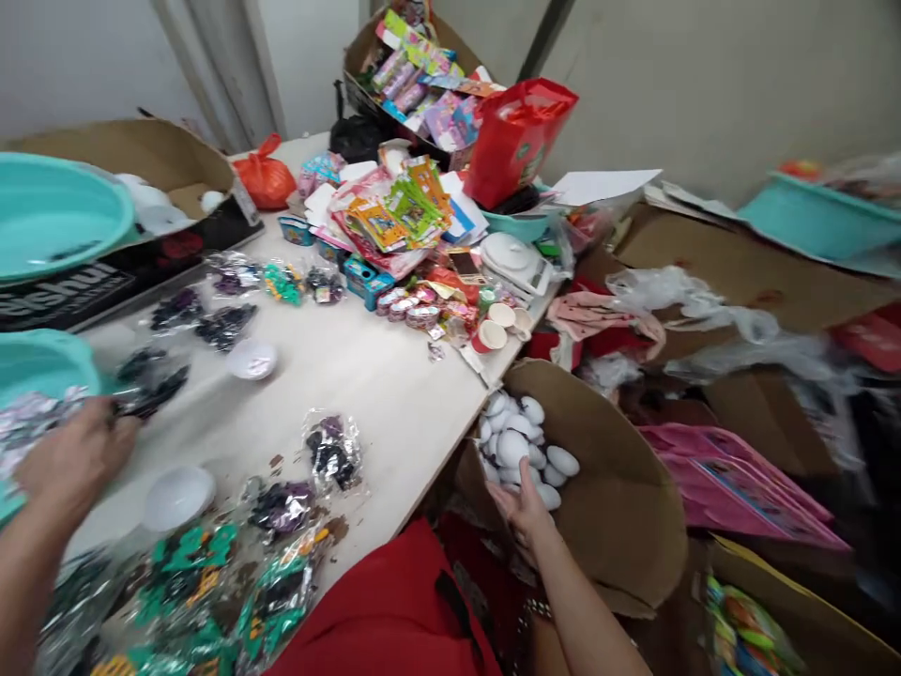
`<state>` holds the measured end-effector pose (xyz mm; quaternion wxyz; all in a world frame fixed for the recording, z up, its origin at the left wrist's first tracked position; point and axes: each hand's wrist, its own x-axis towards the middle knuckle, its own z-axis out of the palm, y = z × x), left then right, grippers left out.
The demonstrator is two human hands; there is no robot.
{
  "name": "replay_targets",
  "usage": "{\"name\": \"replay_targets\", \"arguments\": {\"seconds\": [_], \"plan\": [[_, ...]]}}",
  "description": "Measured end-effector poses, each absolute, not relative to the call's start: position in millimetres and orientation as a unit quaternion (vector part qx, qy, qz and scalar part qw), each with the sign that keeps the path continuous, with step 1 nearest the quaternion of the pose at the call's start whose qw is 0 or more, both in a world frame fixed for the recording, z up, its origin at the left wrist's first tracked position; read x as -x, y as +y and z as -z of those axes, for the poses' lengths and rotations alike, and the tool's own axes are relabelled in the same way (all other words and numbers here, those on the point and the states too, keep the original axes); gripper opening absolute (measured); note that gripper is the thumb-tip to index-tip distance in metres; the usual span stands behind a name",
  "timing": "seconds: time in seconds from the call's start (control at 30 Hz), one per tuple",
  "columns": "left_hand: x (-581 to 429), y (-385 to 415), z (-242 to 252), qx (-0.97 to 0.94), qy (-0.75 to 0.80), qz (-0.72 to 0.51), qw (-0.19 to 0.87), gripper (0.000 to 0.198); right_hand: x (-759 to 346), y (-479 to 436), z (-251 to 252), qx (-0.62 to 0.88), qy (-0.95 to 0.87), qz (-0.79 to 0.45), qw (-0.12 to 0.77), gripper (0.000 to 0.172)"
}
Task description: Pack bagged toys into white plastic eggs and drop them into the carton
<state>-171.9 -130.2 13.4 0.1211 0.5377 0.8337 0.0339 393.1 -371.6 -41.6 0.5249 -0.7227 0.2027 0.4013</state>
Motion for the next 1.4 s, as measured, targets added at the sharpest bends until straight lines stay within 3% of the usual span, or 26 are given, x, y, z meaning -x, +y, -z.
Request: {"name": "replay_targets", "arguments": {"seconds": [0.1,0.17,0.23,0.3,0.37,0.4,0.53,0.57,0.7,0.83,0.9,0.97,1.13,1.2,1.27,1.4], "plan": [[116,-173,-48,-0.646,0.752,-0.124,0.045,0.024,-333,-329,14,0.708,0.021,-0.428,0.562,0.085],[64,-203,-57,-0.764,0.619,-0.181,0.002,0.024,-277,-302,-9,0.613,-0.189,-0.472,0.604,0.096],[15,-228,-58,-0.845,0.497,-0.196,-0.013,0.023,-225,-277,-29,0.517,-0.278,-0.533,0.609,0.11],[-17,-245,-57,-0.884,0.415,-0.213,0.02,0.023,-189,-255,-39,0.518,-0.226,-0.561,0.604,0.087],[-29,-256,-55,-0.868,0.425,-0.253,0.042,0.026,-171,-237,-38,0.561,-0.146,-0.551,0.6,0.051],[-29,-259,-53,-0.841,0.458,-0.281,0.055,0.031,-166,-231,-36,0.579,-0.114,-0.541,0.599,0.043],[-22,-263,-48,-0.697,0.553,-0.391,0.237,0.083,-154,-231,-25,0.584,-0.076,-0.569,0.574,0.044],[-24,-263,-48,-0.668,0.548,-0.412,0.288,0.081,-150,-234,-24,0.577,-0.075,-0.59,0.56,0.046],[-35,-254,-56,-0.568,0.535,-0.517,0.352,0.025,-131,-245,-28,0.549,-0.085,-0.639,0.532,0.055],[-37,-243,-54,-0.402,0.611,-0.585,0.351,0.014,-122,-251,-40,0.493,-0.016,-0.675,0.549,0.07],[-35,-240,-46,-0.358,0.646,-0.583,0.339,0.033,-121,-257,-44,0.457,-0.001,-0.702,0.546,0.08],[-33,-239,-36,-0.359,0.655,-0.571,0.339,0.039,-121,-264,-45,0.449,-0.021,-0.704,0.55,0.086],[-38,-244,-27,-0.362,0.69,-0.536,0.324,0.023,-124,-269,-39,0.451,-0.106,-0.679,0.57,0.098],[-45,-249,-32,-0.408,0.673,-0.53,0.314,0.015,-123,-263,-34,0.513,-0.135,-0.624,0.574,0.089],[-51,-252,-38,-0.491,0.622,-0.53,0.302,0.008,-122,-254,-30,0.582,-0.113,-0.571,0.568,0.067],[-50,-237,-43,-0.487,0.631,-0.525,0.298,0.022,-117,-239,-20,0.602,-0.029,-0.543,0.585,0.04]]}}
